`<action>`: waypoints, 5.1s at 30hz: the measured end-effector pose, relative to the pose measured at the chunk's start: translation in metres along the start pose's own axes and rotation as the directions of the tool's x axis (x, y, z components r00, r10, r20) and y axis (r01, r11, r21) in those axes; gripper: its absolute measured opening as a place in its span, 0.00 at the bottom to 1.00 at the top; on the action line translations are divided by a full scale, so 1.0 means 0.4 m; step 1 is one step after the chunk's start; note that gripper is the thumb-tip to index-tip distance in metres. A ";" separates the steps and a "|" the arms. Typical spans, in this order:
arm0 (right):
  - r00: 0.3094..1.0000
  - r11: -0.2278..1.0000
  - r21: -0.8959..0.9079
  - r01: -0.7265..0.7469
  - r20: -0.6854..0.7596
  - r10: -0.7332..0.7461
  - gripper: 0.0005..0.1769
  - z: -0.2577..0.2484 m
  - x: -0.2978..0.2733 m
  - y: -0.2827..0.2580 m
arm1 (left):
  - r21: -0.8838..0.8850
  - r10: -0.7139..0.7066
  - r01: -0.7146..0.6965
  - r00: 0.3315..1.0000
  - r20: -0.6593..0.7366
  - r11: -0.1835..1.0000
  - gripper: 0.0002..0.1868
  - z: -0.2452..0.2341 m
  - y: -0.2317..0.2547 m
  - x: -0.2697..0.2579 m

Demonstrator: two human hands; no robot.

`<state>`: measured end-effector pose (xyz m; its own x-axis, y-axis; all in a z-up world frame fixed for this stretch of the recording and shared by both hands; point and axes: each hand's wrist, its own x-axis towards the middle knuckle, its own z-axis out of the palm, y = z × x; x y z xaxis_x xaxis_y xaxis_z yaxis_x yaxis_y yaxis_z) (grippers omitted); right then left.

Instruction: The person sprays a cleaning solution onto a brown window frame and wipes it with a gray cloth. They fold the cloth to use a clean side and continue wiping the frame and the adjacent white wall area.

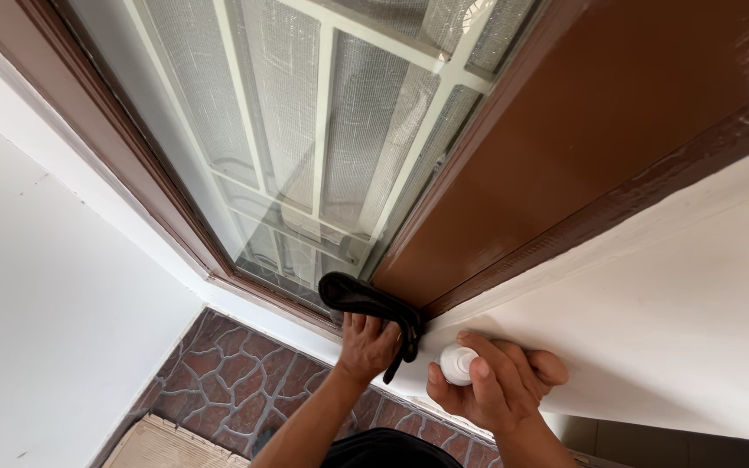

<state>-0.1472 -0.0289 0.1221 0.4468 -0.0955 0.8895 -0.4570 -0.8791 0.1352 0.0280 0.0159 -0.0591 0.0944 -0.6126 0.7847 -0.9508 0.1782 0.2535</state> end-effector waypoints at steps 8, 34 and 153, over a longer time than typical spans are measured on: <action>1.000 1.000 -0.006 -0.007 -0.011 0.007 0.40 0.004 0.003 -0.010 | 0.048 0.198 -0.194 0.977 -0.077 0.980 0.09 -0.088 0.002 0.127; 0.999 1.000 0.003 -0.022 0.024 0.022 0.43 -0.002 -0.003 -0.006 | -0.009 0.038 -0.040 0.991 -0.131 0.999 0.08 -0.061 0.058 0.129; 0.999 0.999 0.038 -0.012 -0.053 0.014 0.37 -0.038 0.022 0.008 | -0.043 0.073 -0.079 0.989 -0.130 0.996 0.16 -0.124 0.073 0.208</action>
<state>-0.1567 -0.0254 0.1369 0.3994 -0.0830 0.9130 -0.4325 -0.8952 0.1078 0.0227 0.0083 0.0416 0.0620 -0.4928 0.8680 -0.9417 0.2591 0.2144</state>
